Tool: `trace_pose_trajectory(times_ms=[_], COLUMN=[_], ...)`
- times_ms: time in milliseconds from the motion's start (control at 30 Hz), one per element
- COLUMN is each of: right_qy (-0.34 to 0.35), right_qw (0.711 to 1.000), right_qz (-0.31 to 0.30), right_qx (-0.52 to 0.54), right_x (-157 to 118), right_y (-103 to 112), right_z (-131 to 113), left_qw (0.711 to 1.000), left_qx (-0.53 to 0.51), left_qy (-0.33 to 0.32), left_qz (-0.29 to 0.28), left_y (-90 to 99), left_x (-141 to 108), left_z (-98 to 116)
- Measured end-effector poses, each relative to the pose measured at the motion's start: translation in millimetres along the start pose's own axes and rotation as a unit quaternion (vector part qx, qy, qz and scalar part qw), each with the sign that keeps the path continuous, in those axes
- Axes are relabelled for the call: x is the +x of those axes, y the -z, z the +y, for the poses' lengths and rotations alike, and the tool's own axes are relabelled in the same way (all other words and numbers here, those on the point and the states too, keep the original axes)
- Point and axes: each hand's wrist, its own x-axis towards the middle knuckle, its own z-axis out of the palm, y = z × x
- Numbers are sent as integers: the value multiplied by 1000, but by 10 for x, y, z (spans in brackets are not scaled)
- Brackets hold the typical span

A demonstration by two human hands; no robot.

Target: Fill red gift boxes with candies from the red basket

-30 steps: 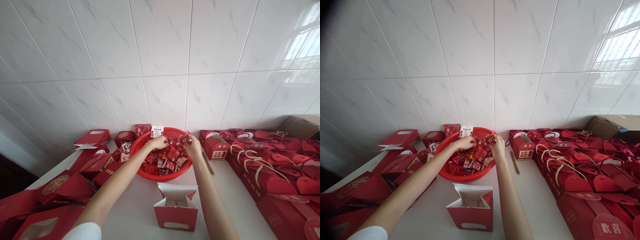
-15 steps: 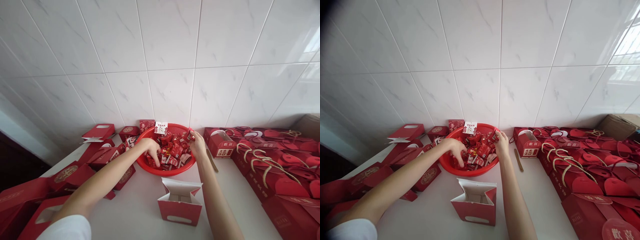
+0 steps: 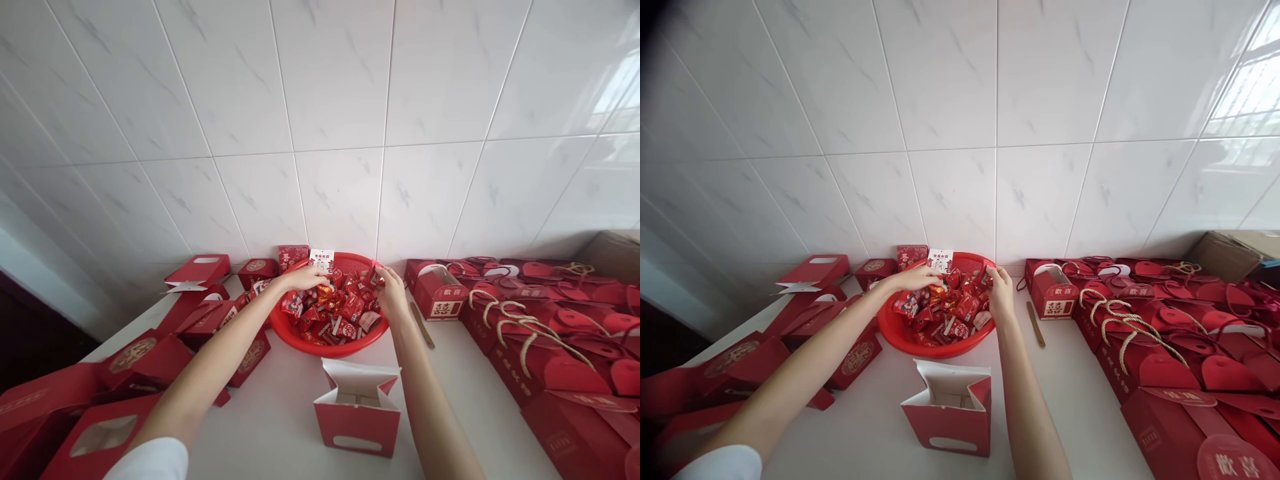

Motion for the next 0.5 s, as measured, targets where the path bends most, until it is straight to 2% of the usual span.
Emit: trace_pose_trajectory(times_ms=[100,233,400,433,467,500], right_qy=[-1,0,-2,-3,-4,-3], right_qw=[1000,1000,1000,1000,1000,1000], right_qz=[4,-11,-17,-17,-18,-17], right_qx=[9,-1,-9,-11,-11,-9], right_x=[3,5,-3,-5,-7,-9], right_y=[0,3,1,0,-1,-3], right_z=[3,2,-13,-15,-16,-17], left_qw=[998,985,947,945,950,959], left_qx=[7,105,187,199,213,229], left_qy=[-49,-97,-135,-141,-139,-122], left_qz=[40,94,224,219,182,114], left_y=[-32,-88,-97,-97,-103,-117], left_x=[96,178,130,98,60,18], left_z=[-33,-56,-26,-11,8,29])
